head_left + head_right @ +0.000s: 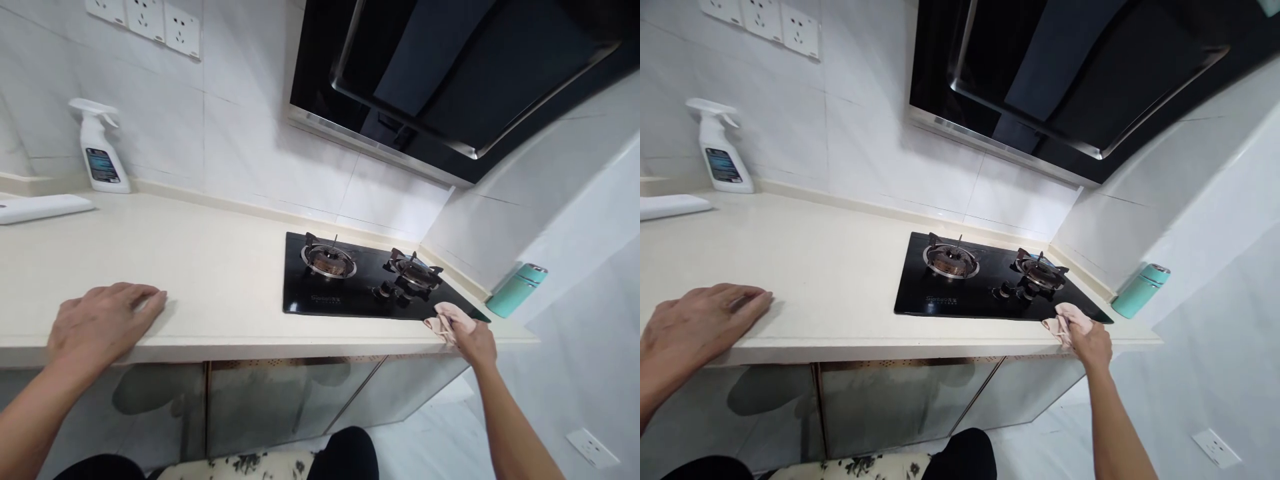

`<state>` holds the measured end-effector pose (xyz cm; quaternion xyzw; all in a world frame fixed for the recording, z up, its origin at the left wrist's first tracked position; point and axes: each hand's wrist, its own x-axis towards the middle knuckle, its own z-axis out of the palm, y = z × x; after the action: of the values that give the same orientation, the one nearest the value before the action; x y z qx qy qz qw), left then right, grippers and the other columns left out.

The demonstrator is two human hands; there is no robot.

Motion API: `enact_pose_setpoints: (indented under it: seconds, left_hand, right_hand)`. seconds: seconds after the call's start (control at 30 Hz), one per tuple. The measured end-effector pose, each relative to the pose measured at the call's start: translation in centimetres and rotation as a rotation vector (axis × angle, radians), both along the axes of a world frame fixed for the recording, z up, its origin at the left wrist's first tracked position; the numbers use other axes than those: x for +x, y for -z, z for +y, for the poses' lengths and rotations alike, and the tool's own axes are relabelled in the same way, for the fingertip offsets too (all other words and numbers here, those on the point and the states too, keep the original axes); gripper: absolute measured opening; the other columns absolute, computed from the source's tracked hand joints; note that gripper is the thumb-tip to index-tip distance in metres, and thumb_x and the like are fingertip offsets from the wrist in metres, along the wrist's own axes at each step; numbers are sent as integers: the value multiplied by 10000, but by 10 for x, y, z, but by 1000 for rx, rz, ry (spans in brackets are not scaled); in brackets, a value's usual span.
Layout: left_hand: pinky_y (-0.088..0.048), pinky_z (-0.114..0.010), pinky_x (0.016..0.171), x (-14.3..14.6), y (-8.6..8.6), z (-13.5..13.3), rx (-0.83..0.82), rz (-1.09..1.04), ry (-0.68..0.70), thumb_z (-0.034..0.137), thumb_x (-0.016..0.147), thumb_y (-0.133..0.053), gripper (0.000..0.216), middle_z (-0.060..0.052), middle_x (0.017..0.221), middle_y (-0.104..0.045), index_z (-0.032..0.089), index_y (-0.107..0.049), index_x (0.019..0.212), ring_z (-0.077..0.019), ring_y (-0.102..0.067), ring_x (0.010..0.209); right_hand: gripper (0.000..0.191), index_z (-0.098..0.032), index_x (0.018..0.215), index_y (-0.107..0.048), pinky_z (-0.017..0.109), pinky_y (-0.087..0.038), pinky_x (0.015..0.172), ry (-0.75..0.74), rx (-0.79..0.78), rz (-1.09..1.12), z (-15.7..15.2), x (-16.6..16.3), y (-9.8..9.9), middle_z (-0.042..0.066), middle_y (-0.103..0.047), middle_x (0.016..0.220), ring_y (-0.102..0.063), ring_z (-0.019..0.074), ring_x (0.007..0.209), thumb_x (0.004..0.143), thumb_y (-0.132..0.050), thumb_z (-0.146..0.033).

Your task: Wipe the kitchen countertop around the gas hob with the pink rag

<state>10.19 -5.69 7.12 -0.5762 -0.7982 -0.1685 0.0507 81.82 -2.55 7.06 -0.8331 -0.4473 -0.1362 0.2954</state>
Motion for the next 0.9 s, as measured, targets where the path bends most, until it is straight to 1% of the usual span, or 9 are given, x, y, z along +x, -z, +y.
enact_pose_setpoints:
  seconds: [0.07,0.2,0.3,0.4,0.5,0.57,0.63,0.73,0.9]
  left_hand:
    - [-406,-516,1082,2,-2,-1,-20,5,0,596,949,-372,571,-104,1380,-687,235,-752,1174,-352,-583,1259]
    - [-408,-523,1074,6,-5,-4,-20,5,3,599,970,-348,582,-111,1382,-678,236,-739,1203,-350,-564,1267]
    - [-401,-534,1078,8,-6,-5,5,-7,23,607,963,-371,572,-110,1358,-688,241,-747,1192,-352,-561,1261]
    - [-392,-552,1085,8,-5,-5,21,-29,36,606,955,-386,565,-110,1362,-688,243,-761,1172,-370,-557,1263]
    - [-387,-562,1082,9,-6,-7,33,-47,48,593,961,-399,560,-129,1369,-684,226,-763,1174,-385,-548,1272]
    - [-391,-548,1074,12,-7,-10,49,-57,54,569,970,-399,534,-118,1358,-690,232,-766,1162,-378,-548,1269]
    - [-393,-526,1068,16,-9,-13,64,-65,54,545,977,-399,506,-100,1342,-699,243,-770,1141,-363,-554,1261]
    - [-401,-492,1054,19,-8,-15,99,-69,58,528,985,-412,487,-110,1312,-712,230,-775,1111,-349,-573,1244]
    - [-448,-470,1006,12,2,-13,231,-97,66,532,970,-397,517,-140,1264,-731,194,-773,1081,-359,-619,1218]
  right_hand:
    - [595,-66,1207,-679,513,-529,774,-44,-69,-6,2,-29,6,293,-698,1077,-680,435,993,837,-528,-507]
    - [468,-137,1158,-673,429,-490,833,-259,-126,-58,-1,-117,13,206,-692,1139,-668,352,1022,889,-534,-495]
    - [412,-163,1133,-661,371,-463,830,-401,-117,-83,-3,-196,12,158,-688,1123,-661,297,1014,934,-532,-500]
    - [349,-198,1089,-649,343,-448,832,-552,-100,-109,-7,-276,11,98,-683,1071,-649,254,982,921,-580,-496]
    - [298,-210,1069,-627,361,-439,839,-751,-51,-151,-12,-347,11,76,-656,1052,-619,256,972,883,-610,-442]
    - [284,-208,1056,-613,386,-437,856,-871,-19,-177,-15,-387,12,83,-639,1069,-596,271,985,873,-605,-424]
    - [295,-206,1072,-606,410,-438,885,-965,-5,-190,-16,-420,11,87,-628,1100,-575,282,1011,885,-595,-433]
    - [359,-196,1170,-592,440,-437,939,-1085,6,-175,-18,-459,7,91,-613,1159,-551,293,1064,909,-595,-444]
    - [348,-207,1166,-597,466,-443,979,-1233,42,-71,-30,-500,12,92,-611,1197,-546,299,1098,891,-617,-419]
